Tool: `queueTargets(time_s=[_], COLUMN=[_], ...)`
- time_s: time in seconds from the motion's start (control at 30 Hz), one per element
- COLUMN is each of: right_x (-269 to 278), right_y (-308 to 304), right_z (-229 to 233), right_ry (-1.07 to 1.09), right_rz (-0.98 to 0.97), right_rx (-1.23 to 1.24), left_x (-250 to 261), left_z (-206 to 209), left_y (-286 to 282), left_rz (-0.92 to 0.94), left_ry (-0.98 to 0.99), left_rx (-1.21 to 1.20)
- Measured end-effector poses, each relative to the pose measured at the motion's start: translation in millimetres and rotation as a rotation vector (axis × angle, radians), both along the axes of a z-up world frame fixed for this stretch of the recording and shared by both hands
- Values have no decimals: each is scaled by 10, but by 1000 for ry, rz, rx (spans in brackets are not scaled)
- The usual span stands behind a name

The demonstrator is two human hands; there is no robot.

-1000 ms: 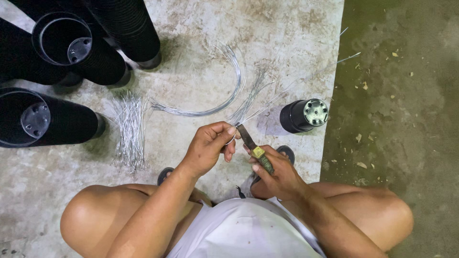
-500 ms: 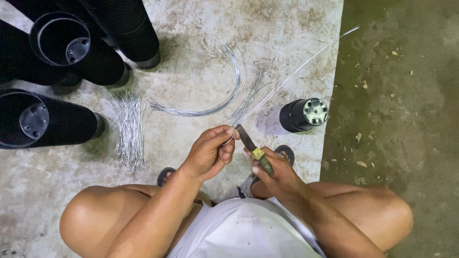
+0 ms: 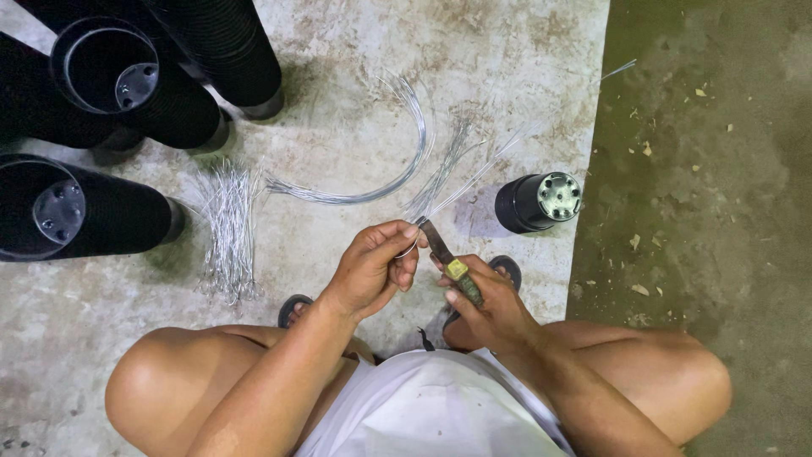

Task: The person sits on the floor and repeatedly twists thin metal wires into small loops using pliers. They pick up individual wires, bend them into loops, and tighten the loops with pliers, placing finished pieces aside.

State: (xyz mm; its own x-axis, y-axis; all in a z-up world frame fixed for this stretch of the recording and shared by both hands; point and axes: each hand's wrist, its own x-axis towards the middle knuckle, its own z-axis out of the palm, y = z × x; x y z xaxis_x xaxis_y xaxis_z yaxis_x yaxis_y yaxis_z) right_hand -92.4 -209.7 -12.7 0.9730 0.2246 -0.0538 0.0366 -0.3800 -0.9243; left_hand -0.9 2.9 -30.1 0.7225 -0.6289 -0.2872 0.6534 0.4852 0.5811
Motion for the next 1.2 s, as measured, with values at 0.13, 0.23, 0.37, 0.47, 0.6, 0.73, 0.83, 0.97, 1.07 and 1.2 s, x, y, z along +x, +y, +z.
queueTargets(time_s=[0.13,0.23,0.37,0.47,0.6,0.73,0.83,0.97,1.07,1.2], right_x=[17,39,58,39,71,239,429,621,702,749], right_y=[-10,-15,-72,-144,-233,-501,-870,-1448,-1707,-1974], right_z=[34,46,3,-135,-608,-1282,-1693,-1952,-2067,-2155], right_ry=[2,-21,-43,59,83,407,322,129,97,94], right_rz=[6,8,64,88,-84,-595,-855,-936,-1036,-1046], right_rx=[-129,-193,-161,-13,183,111,20,-476,-728,-865], left_x=[-4,-21,-45,-75,-84,-77,-95,-133,-186,-221], left_z=[-21,-70,-135,-137,-108,-99,-123,-165,-159,-65], left_y=[12,7,-26,-68,-110,-117,-158,-248,-281,-280], left_rz=[-12,-23,-24,-2,33,33,4,18,80,158], left_ry=[82,155,176,120,9,-92,-189,-270,-369,-573], left_rx=[-35,-111,-187,-114,56,215,391,527,579,719])
